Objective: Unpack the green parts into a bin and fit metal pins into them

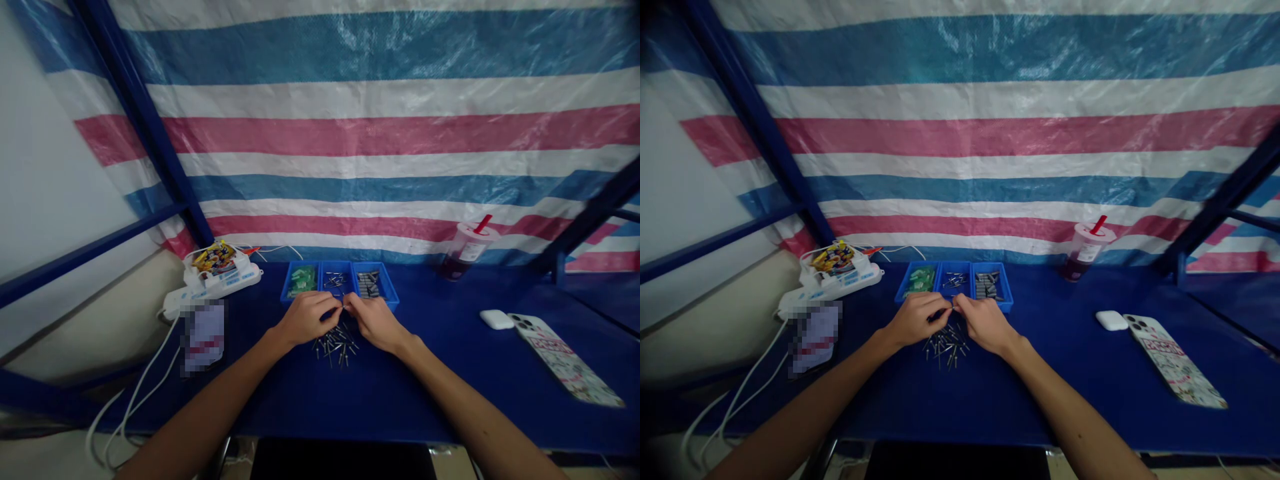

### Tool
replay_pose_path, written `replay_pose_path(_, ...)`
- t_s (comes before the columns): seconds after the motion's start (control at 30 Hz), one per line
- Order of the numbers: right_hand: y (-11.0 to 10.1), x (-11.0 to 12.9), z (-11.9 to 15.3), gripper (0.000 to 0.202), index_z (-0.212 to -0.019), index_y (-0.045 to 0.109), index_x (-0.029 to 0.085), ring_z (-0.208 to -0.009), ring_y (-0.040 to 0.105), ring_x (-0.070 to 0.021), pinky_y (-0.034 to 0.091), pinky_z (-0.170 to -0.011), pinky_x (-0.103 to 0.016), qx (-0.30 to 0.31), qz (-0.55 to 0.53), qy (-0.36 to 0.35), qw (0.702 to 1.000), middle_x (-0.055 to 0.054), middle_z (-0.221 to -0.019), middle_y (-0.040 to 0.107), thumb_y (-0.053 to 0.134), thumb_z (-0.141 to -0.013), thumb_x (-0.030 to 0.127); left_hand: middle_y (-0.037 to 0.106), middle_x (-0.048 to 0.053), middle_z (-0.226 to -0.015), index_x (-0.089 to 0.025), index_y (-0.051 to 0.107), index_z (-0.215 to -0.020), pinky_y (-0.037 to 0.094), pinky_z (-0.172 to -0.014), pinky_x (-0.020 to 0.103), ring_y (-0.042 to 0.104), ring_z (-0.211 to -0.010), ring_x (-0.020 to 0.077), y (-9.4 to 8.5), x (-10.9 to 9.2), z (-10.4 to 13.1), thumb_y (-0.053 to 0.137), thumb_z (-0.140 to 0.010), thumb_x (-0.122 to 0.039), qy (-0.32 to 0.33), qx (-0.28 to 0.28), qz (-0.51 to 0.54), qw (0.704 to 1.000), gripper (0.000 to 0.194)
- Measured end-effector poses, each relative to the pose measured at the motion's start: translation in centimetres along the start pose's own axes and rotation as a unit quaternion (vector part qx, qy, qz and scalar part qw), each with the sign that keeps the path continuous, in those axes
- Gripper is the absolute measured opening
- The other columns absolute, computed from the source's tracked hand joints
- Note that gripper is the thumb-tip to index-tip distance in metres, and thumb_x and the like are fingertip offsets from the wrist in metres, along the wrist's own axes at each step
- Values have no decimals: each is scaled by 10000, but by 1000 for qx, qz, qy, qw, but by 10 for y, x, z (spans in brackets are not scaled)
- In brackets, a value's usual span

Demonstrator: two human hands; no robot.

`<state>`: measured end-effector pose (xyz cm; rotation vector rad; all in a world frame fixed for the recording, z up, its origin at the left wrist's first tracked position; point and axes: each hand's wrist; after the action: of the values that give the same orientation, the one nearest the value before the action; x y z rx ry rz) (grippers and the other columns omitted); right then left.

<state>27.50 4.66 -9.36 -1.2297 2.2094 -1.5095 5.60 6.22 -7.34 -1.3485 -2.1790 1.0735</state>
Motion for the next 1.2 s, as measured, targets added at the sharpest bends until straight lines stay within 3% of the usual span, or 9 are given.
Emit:
replay_pose_path(1.0, -5, -2, 0, 177, -948, 524, 200, -601, 533, -143, 287, -597, -275, -12, 9, 0, 1000, -13, -745, 650, 375, -1042, 186, 635, 4, -745, -174, 674, -904, 466, -649, 260, 562, -644, 120, -1, 1, 1, 532, -981, -209, -1, 1, 9, 1000, 165)
replay_pose_path(1.2, -8, -1, -2, 265, -905, 553, 192, -693, 538, -145, 315, -614, -273, -46, 10, -11, 999, -37, -849, 622, 354, -1075, 236, 633, 4, -735, -170, 679, -909, 472, -648, 259, 560, -639, 116, -2, 0, 0, 528, -985, -212, 1, -4, 10, 1000, 174)
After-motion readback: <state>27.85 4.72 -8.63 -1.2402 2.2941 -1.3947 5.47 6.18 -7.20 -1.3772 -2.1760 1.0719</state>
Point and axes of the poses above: each hand's wrist, its own z-axis away from the middle knuckle, its own y-axis out of the palm, x = y × z
